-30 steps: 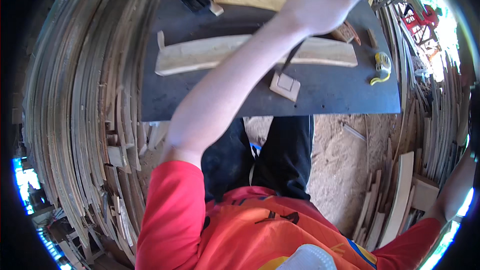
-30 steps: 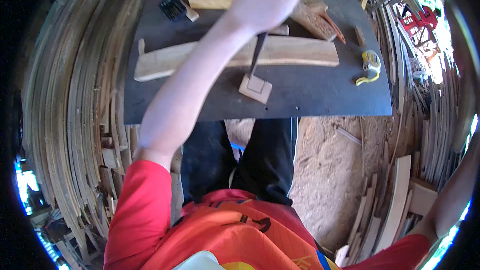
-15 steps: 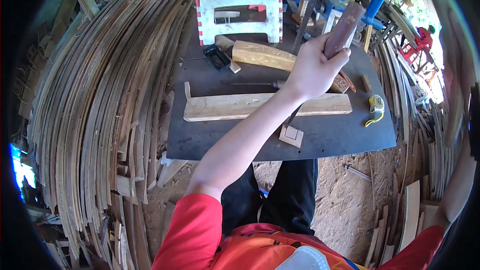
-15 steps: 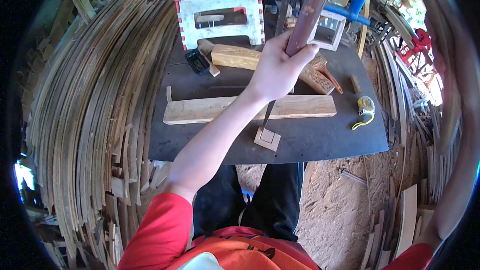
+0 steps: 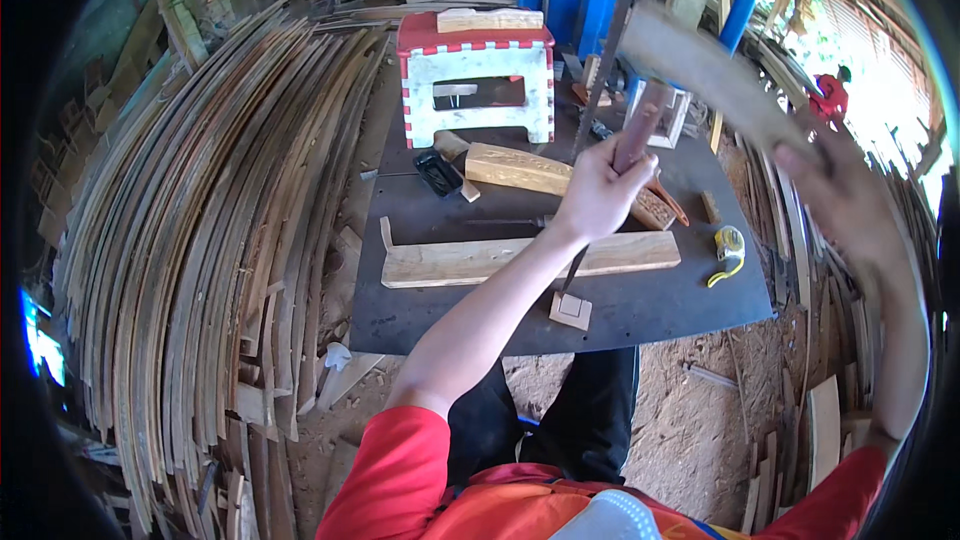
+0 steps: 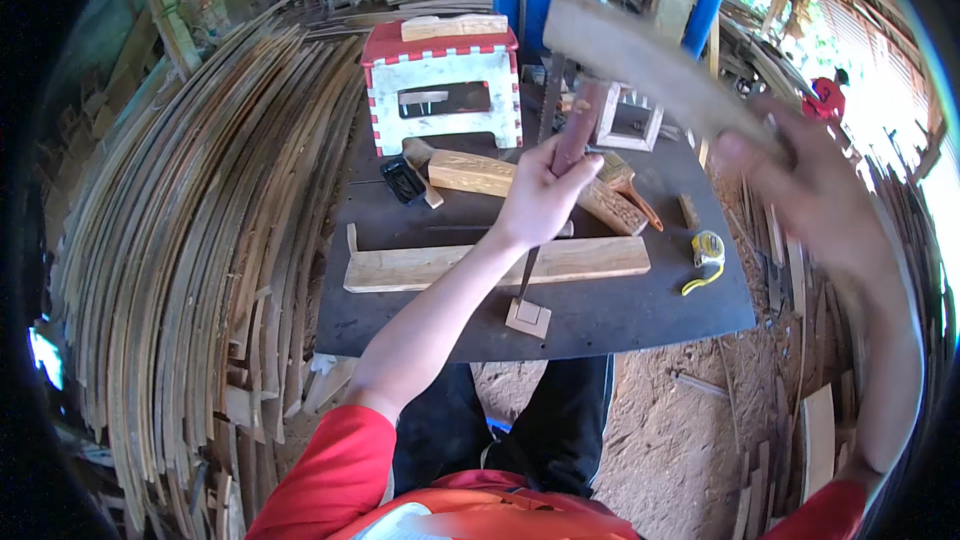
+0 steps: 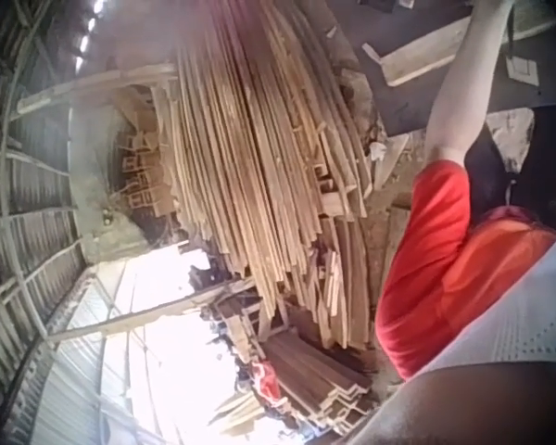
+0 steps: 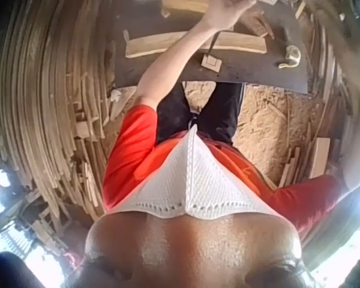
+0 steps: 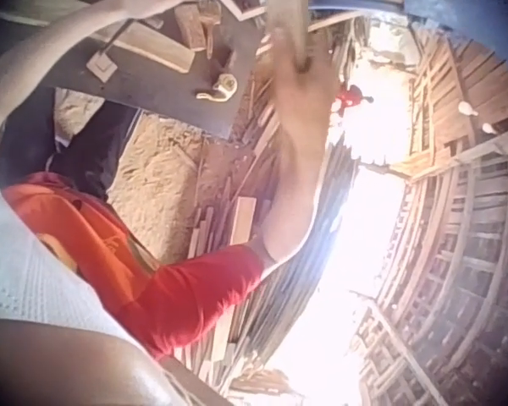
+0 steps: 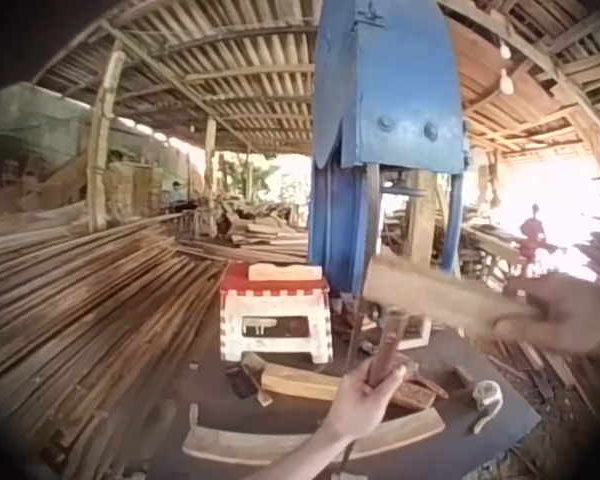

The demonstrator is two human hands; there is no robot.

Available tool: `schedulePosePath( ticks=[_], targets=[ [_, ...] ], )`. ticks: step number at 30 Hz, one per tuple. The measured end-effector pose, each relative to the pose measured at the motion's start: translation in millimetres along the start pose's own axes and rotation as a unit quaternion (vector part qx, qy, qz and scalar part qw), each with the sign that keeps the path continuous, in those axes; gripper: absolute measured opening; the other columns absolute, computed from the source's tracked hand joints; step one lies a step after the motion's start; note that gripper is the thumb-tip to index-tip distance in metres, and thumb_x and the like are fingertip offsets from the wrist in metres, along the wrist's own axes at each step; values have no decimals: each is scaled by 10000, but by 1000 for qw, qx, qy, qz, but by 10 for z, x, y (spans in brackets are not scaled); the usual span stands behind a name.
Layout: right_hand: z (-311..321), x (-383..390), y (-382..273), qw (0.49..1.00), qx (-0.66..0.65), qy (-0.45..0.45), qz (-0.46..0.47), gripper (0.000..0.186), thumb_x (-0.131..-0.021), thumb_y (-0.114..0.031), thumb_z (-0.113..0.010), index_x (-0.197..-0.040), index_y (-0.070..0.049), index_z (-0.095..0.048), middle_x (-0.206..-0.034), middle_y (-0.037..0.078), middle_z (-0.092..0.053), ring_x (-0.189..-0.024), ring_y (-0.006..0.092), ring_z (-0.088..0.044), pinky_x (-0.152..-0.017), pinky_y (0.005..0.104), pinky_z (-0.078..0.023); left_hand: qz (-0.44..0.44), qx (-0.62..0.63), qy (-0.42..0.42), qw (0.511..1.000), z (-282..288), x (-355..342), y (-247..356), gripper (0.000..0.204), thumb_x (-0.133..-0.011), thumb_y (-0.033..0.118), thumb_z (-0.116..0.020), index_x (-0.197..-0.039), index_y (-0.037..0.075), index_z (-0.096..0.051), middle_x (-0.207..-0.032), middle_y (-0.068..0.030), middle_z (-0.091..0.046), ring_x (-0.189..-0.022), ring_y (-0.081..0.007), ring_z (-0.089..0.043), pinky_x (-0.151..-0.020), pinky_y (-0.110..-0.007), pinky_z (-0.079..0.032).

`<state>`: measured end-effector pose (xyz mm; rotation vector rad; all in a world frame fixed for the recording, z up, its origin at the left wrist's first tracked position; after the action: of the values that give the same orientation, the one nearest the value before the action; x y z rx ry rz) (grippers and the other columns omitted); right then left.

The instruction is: Chiseling and carving a small piece of wood at a workbench in a workshop.

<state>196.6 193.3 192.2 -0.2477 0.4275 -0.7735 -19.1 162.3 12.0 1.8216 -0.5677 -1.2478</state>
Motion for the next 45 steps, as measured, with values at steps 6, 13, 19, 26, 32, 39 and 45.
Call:
schedulePosePath(
  ticks=[6, 13, 19, 26, 32, 39, 45],
  targets=[
    [116, -259, 373, 993, -45, 94, -59, 523, -1050, -491, -571, -1202, 8, -611, -639, -22, -507, -470, 79, -493, -450, 273, -391, 31, 13, 4, 999, 136, -40, -93, 242, -1004, 182, -678, -834, 80, -538, -622, 88, -419, -536, -15, -364, -485, -252, -262],
    [407, -13, 47, 981, -181, 66, -11, 597, -1036, -430, -621, -1426, 5, -496, -617, -42, -482, -468, 38, -432, -419, 242, -324, -6, -3, 11, 1000, 36, 30, 64, 183, -1021, 216, -670, -955, 62, -597, -668, 95, -414, -567, -13, -375, -504, -245, -293],
    [-10, 96, -40, 993, -87, -52, 56, 473, -1017, -349, -659, -1300, 20, -573, -635, 11, -502, -551, 77, -482, -503, 280, -389, 40, 29, -19, 999, 13, 99, 129, 283, -1002, 137, -673, -1202, -54, -615, -912, -11, -639, -861, -52, -513, -775, -255, -469],
    [117, 246, -140, 986, -149, -27, -74, 353, -1010, -324, -673, -1082, 1, -556, -659, 52, -555, -563, 116, -501, -515, 327, -400, 98, 11, -59, 993, 64, 88, 74, 281, -1020, 132, -659, -1222, -57, -610, -961, -21, -668, -889, -47, -530, -815, -248, -479],
    [142, 337, 51, 992, -120, 36, 21, 410, -972, -402, -695, -1033, -17, -567, -619, 47, -534, -500, 99, -487, -459, 326, -366, 70, 50, -43, 995, -25, 104, 127, 297, -1017, 128, -659, -1257, -41, -616, -984, -22, -680, -900, -44, -538, -830, -242, -477],
    [435, 194, -12, 977, -184, 109, 23, 403, -1023, -407, -630, -1048, -5, -597, -625, 7, -551, -499, 76, -497, -444, 287, -352, 21, 33, 1, 999, 22, 108, 214, 174, -1021, 189, -677, -947, 60, -585, -699, 95, -434, -593, 7, -425, -507, -203, -372],
    [115, 61, 16, 991, -96, -46, 77, 363, -978, -338, -706, -1060, 1, -607, -618, 88, -576, -538, 175, -547, -541, 346, -434, 26, 18, 3, 1000, -15, 127, 242, 190, -1013, 165, -683, -904, 69, -561, -692, 99, -428, -584, 8, -382, -501, -217, -308]
  ],
)
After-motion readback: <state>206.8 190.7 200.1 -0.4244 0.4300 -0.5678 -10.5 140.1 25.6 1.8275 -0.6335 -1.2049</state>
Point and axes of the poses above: each hand's wrist, its own x-axis away from the middle knuckle, its own z-axis out of the back of the hand, y = z × x, the point moved 7 cm from there along -x, towards the middle knuckle
